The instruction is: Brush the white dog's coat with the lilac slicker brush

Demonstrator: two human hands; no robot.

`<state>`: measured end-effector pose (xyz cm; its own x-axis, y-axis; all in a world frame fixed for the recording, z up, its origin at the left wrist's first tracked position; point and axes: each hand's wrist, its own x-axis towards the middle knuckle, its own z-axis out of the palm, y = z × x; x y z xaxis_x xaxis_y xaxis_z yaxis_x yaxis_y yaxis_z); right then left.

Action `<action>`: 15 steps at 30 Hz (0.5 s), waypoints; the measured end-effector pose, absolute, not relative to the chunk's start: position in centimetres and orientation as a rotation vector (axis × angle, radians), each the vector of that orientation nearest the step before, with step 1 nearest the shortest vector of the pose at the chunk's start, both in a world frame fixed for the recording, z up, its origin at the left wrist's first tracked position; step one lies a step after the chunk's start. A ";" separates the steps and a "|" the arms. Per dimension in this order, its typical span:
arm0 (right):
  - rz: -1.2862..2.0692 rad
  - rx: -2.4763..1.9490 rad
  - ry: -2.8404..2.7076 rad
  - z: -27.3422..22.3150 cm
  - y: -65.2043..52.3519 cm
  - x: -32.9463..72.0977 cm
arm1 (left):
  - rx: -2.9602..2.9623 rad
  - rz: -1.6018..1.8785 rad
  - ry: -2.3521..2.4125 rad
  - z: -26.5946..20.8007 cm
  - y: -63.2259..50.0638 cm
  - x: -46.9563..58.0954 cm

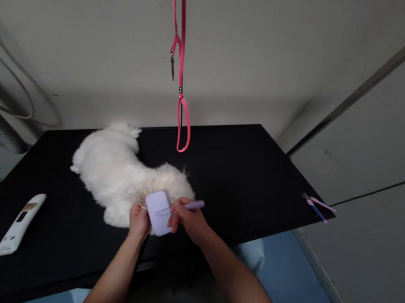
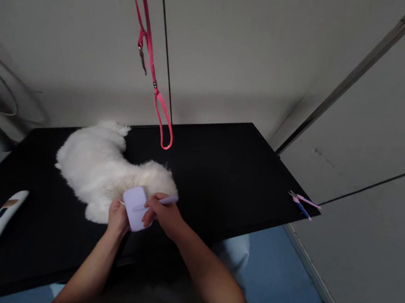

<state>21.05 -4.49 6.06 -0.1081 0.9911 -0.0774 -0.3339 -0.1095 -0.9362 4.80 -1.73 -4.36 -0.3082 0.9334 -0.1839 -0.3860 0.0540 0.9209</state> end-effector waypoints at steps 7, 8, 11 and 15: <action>1.222 -1.001 -0.972 6.8 -4.1 21.2 | 0.639 1.483 1.126 -5.2 -2.0 4.3; 1.362 -0.994 -1.021 6.9 -4.1 21.1 | 0.656 1.472 1.111 -5.3 -2.0 4.2; 1.424 -1.025 -0.981 7.1 -3.8 21.1 | 0.706 1.474 1.155 -5.7 -2.0 4.0; 1.171 -0.983 -0.974 7.5 -3.5 21.3 | 0.721 1.495 1.216 -5.4 -2.0 4.3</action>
